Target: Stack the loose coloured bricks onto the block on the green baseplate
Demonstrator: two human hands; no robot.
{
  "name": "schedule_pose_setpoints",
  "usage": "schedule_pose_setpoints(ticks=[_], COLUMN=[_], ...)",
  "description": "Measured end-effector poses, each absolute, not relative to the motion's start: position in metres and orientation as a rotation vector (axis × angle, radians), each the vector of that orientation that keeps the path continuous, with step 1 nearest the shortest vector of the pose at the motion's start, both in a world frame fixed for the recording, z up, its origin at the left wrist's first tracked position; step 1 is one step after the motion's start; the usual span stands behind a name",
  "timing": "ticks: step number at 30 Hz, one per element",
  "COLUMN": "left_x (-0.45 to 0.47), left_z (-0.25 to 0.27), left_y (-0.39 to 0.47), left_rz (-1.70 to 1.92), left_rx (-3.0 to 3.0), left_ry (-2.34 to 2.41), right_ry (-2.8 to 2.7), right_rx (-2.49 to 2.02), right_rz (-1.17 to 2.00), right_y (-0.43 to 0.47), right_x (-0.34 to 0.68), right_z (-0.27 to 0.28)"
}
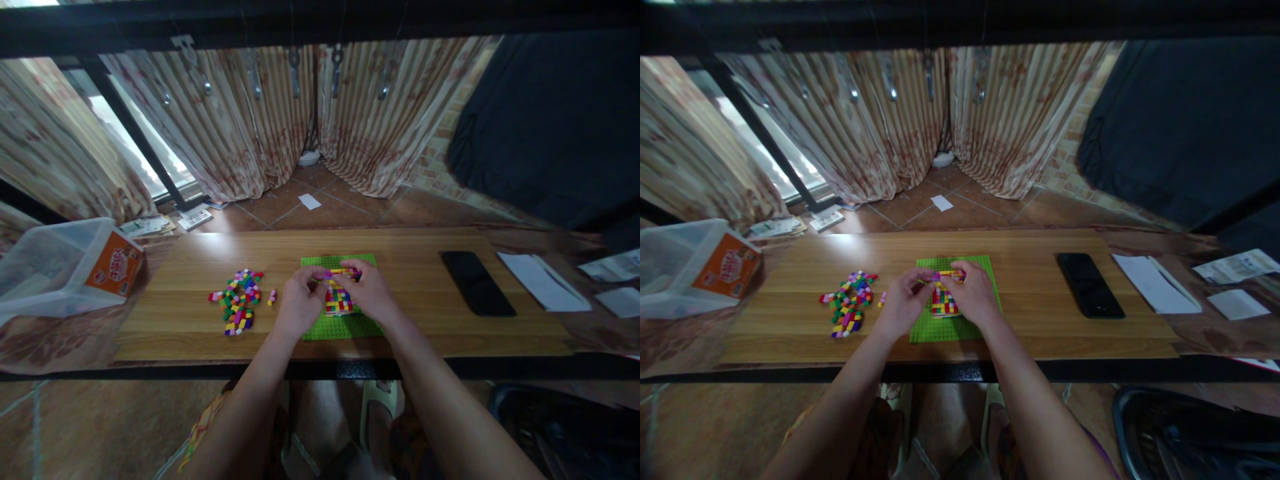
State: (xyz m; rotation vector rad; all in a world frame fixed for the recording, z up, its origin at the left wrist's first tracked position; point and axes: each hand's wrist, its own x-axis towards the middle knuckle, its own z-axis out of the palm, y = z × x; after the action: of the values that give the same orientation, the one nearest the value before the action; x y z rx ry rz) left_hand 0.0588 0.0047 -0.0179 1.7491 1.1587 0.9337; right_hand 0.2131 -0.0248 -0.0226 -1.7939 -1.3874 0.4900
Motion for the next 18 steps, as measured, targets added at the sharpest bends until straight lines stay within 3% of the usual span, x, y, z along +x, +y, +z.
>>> schedule_pose_setpoints(ticks=[18], left_x=[0.073], left_z=[-0.034], left_y=[0.006], left_rz=[1.042], left_rx=[1.324], left_ry=[1.158], right_ry=[-1.379], right_rx=[-1.762], right_rz=[0.556], right_y=[-0.021], right_x=[0.218], right_z=[-0.035])
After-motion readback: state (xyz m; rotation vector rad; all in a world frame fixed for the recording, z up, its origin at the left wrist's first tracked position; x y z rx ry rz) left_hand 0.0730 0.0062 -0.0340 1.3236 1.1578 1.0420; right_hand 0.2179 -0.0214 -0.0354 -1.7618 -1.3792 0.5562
